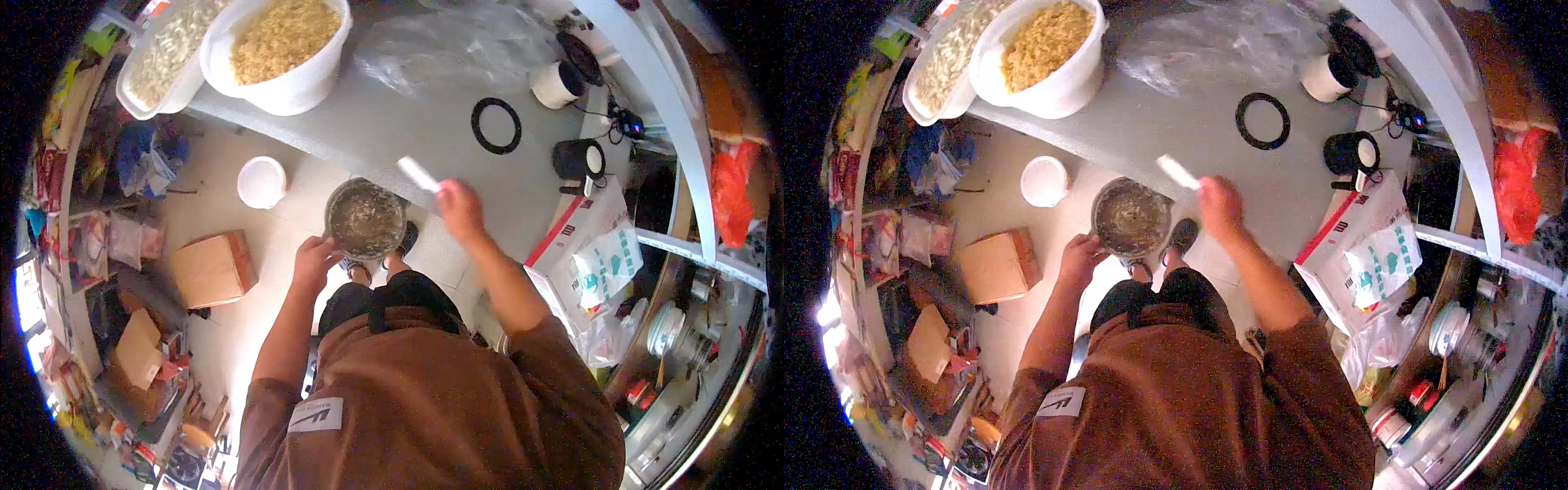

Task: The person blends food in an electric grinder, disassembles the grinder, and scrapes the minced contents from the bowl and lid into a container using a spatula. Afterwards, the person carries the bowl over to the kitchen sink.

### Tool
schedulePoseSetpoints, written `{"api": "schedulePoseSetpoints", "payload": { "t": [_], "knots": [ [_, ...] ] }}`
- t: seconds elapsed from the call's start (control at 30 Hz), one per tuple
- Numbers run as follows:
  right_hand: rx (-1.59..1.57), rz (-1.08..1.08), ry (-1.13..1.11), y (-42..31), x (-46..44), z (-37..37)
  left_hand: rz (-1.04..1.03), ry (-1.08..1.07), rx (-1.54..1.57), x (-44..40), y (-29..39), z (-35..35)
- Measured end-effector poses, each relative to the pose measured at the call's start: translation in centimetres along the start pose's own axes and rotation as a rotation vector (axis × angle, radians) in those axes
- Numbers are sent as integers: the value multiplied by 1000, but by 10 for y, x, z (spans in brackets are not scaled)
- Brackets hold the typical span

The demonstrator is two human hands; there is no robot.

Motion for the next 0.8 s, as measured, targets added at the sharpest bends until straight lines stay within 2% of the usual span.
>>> {"api": "schedulePoseSetpoints", "payload": {
  "t": [0.07,0.17,0.2,0.3,0.33,0.37,0.43,0.57,0.6,0.67,0.77,0.8],
  "knots": [
    [75,-196,83,40,-7,38,-3,-18,5,2,0,2],
    [243,-275,135,78,-2,54,-7,-27,10,2,1,2],
    [240,-388,1,55,0,51,-2,-27,3,1,0,1],
    [204,-12,-5,9,28,-8,8,-22,-14,2,-1,-3],
    [222,-22,-181,-15,35,-22,7,-61,-7,-1,-4,0],
    [77,61,-164,-34,40,-24,8,-71,-22,-1,-5,1],
    [29,83,69,-23,42,-22,5,-79,-35,0,-3,4],
    [198,-438,296,84,17,65,3,-69,-19,5,2,3],
    [234,-413,390,130,19,80,5,-81,-23,5,2,4],
    [256,-563,286,164,17,107,5,-84,-18,8,-1,7],
    [332,-437,242,174,11,87,5,-92,-42,12,0,9],
    [333,-494,247,154,9,73,4,-88,-44,11,0,9]
  ]
}}
Point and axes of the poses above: each hand's wrist, its own x-axis away from the middle knuckle, its own z-axis out of the back of the hand, y = z × x, the point moved 1 cm from there along -x, towards the middle knuckle, and after that the axes turned 4 degrees about -y, right-handed, at the moved point
